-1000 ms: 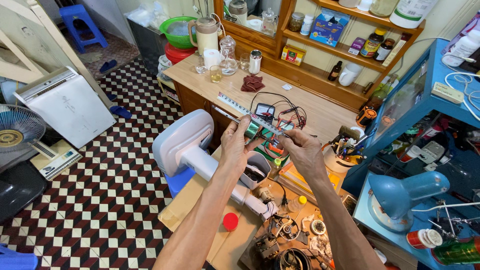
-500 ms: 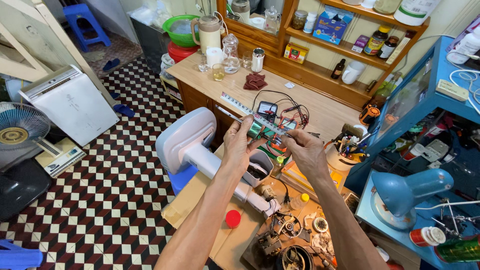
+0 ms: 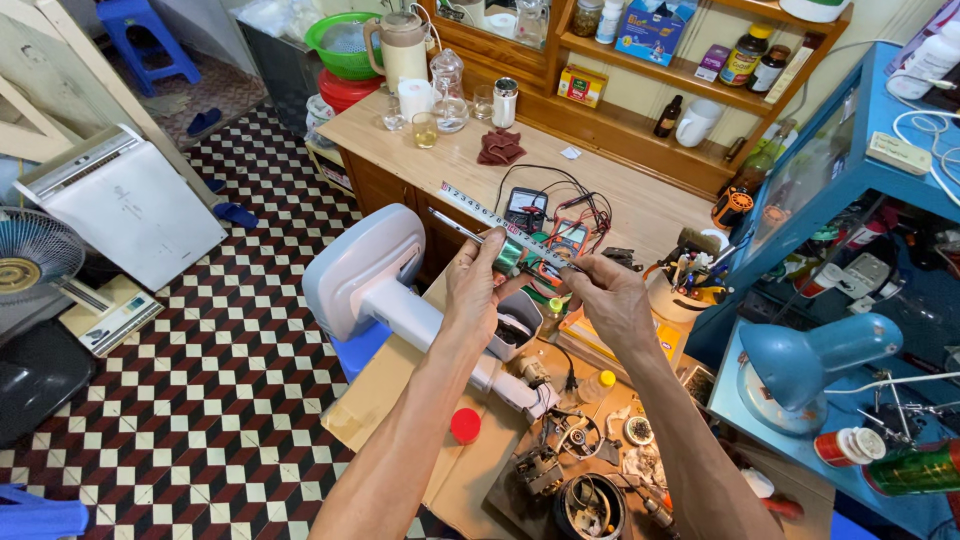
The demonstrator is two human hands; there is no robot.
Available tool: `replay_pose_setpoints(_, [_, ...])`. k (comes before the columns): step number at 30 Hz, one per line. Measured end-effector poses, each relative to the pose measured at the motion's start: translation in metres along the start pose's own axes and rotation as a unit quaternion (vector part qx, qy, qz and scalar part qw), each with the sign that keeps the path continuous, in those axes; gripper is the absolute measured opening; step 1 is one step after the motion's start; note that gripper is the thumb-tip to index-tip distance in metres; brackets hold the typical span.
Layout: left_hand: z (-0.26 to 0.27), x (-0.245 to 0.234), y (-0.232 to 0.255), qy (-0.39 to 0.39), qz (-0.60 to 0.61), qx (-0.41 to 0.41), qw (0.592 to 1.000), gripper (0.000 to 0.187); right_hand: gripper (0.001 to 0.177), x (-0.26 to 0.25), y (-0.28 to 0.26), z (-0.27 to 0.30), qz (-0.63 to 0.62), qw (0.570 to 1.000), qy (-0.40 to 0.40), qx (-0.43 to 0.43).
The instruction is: The person disassembles a small motor, sprays it with lubricant, and uses a screwdriver to adjust internal components. They then measure the motor with a ruler and wipe it with a cloth.
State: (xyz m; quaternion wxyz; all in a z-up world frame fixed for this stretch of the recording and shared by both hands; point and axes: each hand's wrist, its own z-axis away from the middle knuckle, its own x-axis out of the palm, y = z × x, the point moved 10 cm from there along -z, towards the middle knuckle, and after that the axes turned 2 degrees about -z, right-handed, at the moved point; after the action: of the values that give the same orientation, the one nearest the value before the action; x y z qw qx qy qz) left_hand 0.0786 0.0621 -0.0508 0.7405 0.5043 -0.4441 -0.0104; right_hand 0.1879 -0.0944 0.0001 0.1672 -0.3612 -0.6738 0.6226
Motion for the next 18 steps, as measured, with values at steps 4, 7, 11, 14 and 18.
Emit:
replay_pose_setpoints(4, [-0.001,-0.003,0.0,-0.003,-0.007,0.011,1.0,0.023,0.021,0.002,-0.002,0.0,0.023,1.0,0.003,0.001])
replay_pose_setpoints(7, [0.0,-0.007,0.006,-0.003,0.0,0.016,1.0,0.022,0.022,0.009,-0.004,-0.002,0.019,1.0,0.002,0.002])
replay_pose_setpoints(11, [0.003,-0.014,0.012,0.005,0.018,0.009,1.0,0.02,0.023,0.018,-0.002,-0.004,0.013,1.0,-0.003,0.021])
replay_pose_setpoints(14, [0.005,-0.018,0.016,0.009,0.036,0.007,0.999,0.02,0.024,0.025,-0.001,-0.005,-0.006,0.999,-0.007,0.032])
replay_pose_setpoints(18, [0.007,-0.024,0.018,0.01,0.031,0.012,0.999,0.021,0.022,0.033,-0.003,-0.004,-0.007,0.999,-0.024,0.02])
